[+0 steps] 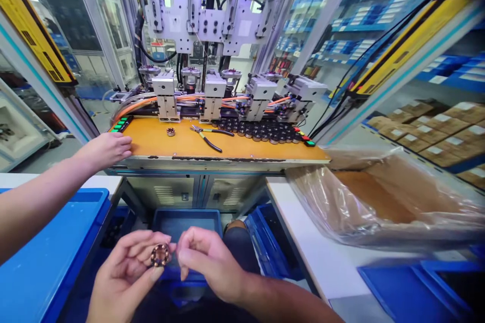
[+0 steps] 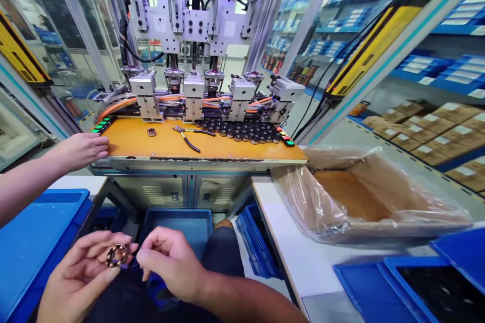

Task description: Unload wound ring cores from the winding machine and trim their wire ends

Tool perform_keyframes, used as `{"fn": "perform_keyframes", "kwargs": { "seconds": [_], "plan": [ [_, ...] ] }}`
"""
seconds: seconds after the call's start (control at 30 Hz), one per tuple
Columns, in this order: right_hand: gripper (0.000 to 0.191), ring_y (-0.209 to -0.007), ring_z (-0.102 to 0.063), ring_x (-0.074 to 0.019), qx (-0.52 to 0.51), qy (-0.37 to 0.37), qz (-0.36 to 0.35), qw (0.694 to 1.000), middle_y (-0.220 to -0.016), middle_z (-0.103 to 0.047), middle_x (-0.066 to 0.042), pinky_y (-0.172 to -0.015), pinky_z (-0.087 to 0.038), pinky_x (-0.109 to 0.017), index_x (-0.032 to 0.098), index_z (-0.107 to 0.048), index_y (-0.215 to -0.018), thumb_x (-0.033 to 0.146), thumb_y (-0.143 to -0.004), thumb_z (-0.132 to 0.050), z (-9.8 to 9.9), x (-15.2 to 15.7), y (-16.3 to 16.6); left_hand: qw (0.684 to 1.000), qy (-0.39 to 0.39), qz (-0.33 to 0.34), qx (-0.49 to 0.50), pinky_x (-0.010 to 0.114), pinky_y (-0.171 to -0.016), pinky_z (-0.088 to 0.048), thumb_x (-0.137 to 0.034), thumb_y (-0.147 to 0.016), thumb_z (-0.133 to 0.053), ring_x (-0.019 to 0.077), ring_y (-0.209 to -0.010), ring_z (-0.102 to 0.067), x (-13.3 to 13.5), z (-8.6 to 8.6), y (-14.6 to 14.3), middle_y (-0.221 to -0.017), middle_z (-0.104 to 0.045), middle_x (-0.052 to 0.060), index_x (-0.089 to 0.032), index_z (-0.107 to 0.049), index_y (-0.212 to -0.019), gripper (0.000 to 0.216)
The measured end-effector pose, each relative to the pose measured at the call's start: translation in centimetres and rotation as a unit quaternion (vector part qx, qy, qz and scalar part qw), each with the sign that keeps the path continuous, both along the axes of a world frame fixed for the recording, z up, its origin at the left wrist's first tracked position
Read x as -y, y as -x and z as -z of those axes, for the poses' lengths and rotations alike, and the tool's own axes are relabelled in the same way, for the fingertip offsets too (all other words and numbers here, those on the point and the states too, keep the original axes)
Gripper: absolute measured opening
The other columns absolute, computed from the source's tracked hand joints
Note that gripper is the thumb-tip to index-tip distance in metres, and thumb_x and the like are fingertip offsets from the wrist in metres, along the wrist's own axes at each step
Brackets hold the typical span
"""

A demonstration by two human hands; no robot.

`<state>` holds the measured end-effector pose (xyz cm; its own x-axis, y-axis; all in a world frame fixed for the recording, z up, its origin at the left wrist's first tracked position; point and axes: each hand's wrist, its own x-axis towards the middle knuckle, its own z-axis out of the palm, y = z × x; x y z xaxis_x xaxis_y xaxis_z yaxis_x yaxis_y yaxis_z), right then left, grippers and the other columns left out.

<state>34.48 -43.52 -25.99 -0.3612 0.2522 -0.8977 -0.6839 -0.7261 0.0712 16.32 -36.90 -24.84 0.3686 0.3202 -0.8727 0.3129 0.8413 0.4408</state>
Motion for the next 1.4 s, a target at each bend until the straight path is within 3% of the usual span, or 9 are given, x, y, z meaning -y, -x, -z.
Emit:
{"fn": "perform_keyframes", "kwargs": {
  "seconds": [0.1,0.2,0.4,0.6,0.73,0.93,1.07,1.27,1.4],
  "plan": [
    [0.045,-0.064,-0.051,-0.0058,0.016,-0.023,-0.041,0.999,-0.074,-0.055,-0.003,-0.063,-0.041,-0.019,0.007,-0.051,-0.085,0.043,-0.074,-0.076,0.3,-1.4,-1.4,1.0,-0.005,0.006,0.01,0.023,-0.084,-0.056,-0.016,-0.087,-0.066,0.0193,-0.099,-0.068,-0.1,0.5,0.4,-0.118,-0.067,0.003,-0.031,-0.066,-0.106,0.024],
    [0.039,-0.064,-0.052,-0.007,0.006,-0.03,-0.066,0.997,-0.074,-0.058,-0.005,-0.06,-0.039,-0.018,0.006,-0.053,-0.082,0.028,-0.066,-0.081,0.6,-3.0,-2.3,0.999,-0.009,0.05,0.005,0.024,-0.088,-0.053,-0.024,-0.087,-0.067,0.0214,-0.113,-0.063,0.3,0.7,0.7,-0.122,-0.064,0.005,-0.037,-0.07,-0.113,0.029],
    [0.023,-0.063,-0.048,-0.0072,0.007,-0.046,-0.138,0.989,-0.072,-0.057,-0.006,-0.057,-0.037,-0.02,0.007,-0.054,-0.077,0.029,-0.081,-0.059,0.7,-3.1,-1.6,0.993,0.112,-0.006,0.041,0.025,-0.101,-0.046,-0.029,-0.087,-0.067,0.0241,-0.126,-0.055,1.8,0.6,1.9,-0.141,-0.051,0.005,-0.04,-0.066,-0.127,0.041],
    [0.025,-0.059,-0.048,-0.0062,-0.063,-0.062,-0.167,0.982,-0.068,-0.055,-0.003,-0.054,-0.037,-0.018,0.007,-0.054,-0.077,0.031,-0.082,-0.06,1.2,-2.1,-3.0,0.978,0.196,-0.077,0.001,0.022,-0.086,-0.054,-0.025,-0.083,-0.071,0.0163,-0.099,-0.067,1.5,0.1,0.8,-0.124,-0.063,0.004,-0.041,-0.07,-0.117,0.037],
    [0.025,-0.064,-0.048,-0.007,-0.08,-0.173,-0.247,0.95,-0.073,-0.058,-0.005,-0.06,-0.039,-0.019,0.005,-0.061,-0.08,0.027,-0.078,-0.071,2.5,-2.1,-5.7,0.952,0.262,-0.136,-0.082,0.023,-0.073,-0.056,-0.036,-0.066,-0.085,0.0162,-0.079,-0.067,0.3,-0.6,-1.1,-0.107,-0.069,0.006,-0.032,-0.076,-0.099,0.034],
    [0.035,-0.07,-0.052,-0.0066,0.061,-0.39,-0.169,0.903,-0.086,-0.059,-0.007,-0.066,-0.046,-0.019,0.001,-0.066,-0.094,0.029,-0.075,-0.079,4.1,-3.7,-5.6,0.949,0.279,-0.119,-0.087,0.023,-0.067,-0.056,-0.037,-0.062,-0.087,0.017,-0.073,-0.067,-0.4,-1.2,-2.7,-0.098,-0.07,0.008,-0.031,-0.078,-0.093,0.033],
    [0.025,-0.076,-0.054,-0.0074,0.059,-0.478,-0.139,0.865,-0.084,-0.06,-0.009,-0.07,-0.046,-0.019,-0.003,-0.067,-0.088,0.022,-0.085,-0.069,4.9,-4.2,-4.0,0.927,0.276,-0.168,-0.192,0.021,-0.065,-0.053,-0.046,-0.047,-0.092,0.0159,-0.066,-0.065,-0.6,-2.4,-3.7,-0.077,-0.068,0.007,-0.027,-0.078,-0.087,0.045],
    [0.028,-0.071,-0.054,-0.0065,0.039,-0.465,-0.159,0.87,-0.083,-0.059,-0.008,-0.066,-0.046,-0.018,0.0,-0.066,-0.085,0.027,-0.089,-0.065,4.7,-4.4,-2.9,0.936,0.267,-0.17,-0.157,0.018,-0.065,-0.05,-0.044,-0.049,-0.092,0.0117,-0.061,-0.061,-0.9,-3.2,-4.3,-0.062,-0.061,0.005,-0.024,-0.078,-0.087,0.045],
    [0.025,-0.065,-0.051,-0.0071,0.072,-0.34,-0.192,0.918,-0.077,-0.058,-0.007,-0.06,-0.044,-0.019,0.003,-0.062,-0.077,0.027,-0.084,-0.066,3.7,-4.1,-2.7,0.944,0.216,-0.155,-0.197,0.012,-0.069,-0.049,-0.041,-0.047,-0.092,0.0087,-0.067,-0.062,-1.1,-3.1,-4.8,-0.075,-0.066,0.004,-0.024,-0.078,-0.082,0.041]
  ]
}}
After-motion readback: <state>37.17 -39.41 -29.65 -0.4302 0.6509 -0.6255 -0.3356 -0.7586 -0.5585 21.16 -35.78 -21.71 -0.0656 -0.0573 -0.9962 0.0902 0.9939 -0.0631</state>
